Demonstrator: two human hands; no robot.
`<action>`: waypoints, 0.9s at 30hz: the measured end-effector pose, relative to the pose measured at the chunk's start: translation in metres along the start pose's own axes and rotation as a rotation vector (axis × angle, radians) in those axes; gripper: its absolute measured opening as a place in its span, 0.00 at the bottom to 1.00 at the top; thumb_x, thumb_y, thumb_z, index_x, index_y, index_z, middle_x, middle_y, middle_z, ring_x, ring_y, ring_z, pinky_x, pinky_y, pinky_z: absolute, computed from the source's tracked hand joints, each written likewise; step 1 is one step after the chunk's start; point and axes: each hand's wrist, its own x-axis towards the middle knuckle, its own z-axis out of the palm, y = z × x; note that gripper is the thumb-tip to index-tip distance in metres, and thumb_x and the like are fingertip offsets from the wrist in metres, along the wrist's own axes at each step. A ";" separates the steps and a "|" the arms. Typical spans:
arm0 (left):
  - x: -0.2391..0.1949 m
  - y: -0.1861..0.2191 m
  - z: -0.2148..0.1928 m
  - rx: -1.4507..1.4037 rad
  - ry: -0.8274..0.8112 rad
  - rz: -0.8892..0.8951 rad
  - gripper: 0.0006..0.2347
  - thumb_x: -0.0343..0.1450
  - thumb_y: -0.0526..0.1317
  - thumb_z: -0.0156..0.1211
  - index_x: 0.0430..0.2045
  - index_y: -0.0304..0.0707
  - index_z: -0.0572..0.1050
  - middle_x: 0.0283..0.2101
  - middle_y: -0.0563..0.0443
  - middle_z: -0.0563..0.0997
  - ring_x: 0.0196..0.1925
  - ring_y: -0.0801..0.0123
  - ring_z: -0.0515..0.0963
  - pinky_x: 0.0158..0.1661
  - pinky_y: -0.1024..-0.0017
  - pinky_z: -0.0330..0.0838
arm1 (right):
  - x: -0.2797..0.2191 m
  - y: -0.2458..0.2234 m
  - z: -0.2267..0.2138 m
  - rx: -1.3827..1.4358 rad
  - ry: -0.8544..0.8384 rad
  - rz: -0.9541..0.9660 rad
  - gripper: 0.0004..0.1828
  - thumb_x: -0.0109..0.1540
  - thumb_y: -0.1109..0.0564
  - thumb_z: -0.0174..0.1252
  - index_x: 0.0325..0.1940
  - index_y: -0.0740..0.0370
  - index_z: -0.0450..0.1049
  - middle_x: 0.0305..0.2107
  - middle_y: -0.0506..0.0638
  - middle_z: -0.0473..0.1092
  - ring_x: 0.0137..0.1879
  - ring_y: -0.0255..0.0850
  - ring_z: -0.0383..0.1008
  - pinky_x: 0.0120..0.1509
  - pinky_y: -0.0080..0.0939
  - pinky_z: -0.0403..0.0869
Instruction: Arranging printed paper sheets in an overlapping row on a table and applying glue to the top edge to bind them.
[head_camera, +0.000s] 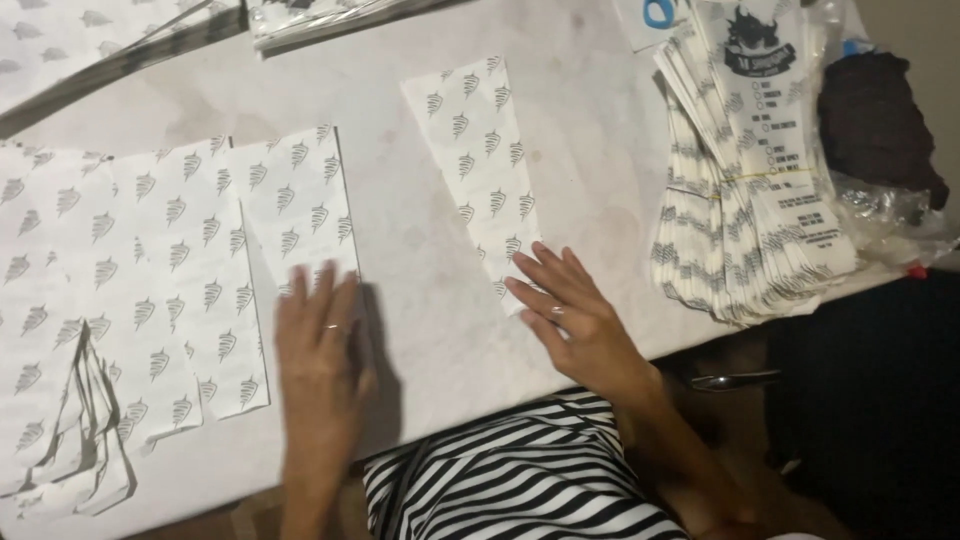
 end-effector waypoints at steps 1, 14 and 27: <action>-0.004 -0.011 -0.010 0.182 -0.117 -0.066 0.32 0.65 0.24 0.59 0.68 0.29 0.59 0.75 0.37 0.56 0.79 0.41 0.46 0.74 0.43 0.41 | 0.002 -0.003 0.004 -0.090 -0.036 -0.024 0.23 0.68 0.62 0.59 0.68 0.62 0.68 0.68 0.57 0.63 0.78 0.57 0.58 0.83 0.65 0.56; 0.036 0.070 0.094 0.112 -0.035 -0.015 0.29 0.74 0.46 0.58 0.64 0.18 0.63 0.68 0.17 0.61 0.71 0.26 0.58 0.65 0.34 0.52 | -0.009 0.003 -0.052 -0.153 0.012 0.203 0.19 0.64 0.65 0.59 0.60 0.64 0.76 0.61 0.63 0.70 0.71 0.62 0.64 0.77 0.62 0.60; 0.013 0.045 0.071 -0.468 -0.010 0.039 0.14 0.66 0.42 0.71 0.42 0.35 0.83 0.53 0.43 0.83 0.66 0.49 0.74 0.69 0.55 0.59 | 0.010 -0.025 -0.005 0.123 0.105 -0.020 0.12 0.56 0.64 0.70 0.44 0.67 0.82 0.47 0.61 0.78 0.60 0.65 0.76 0.64 0.60 0.76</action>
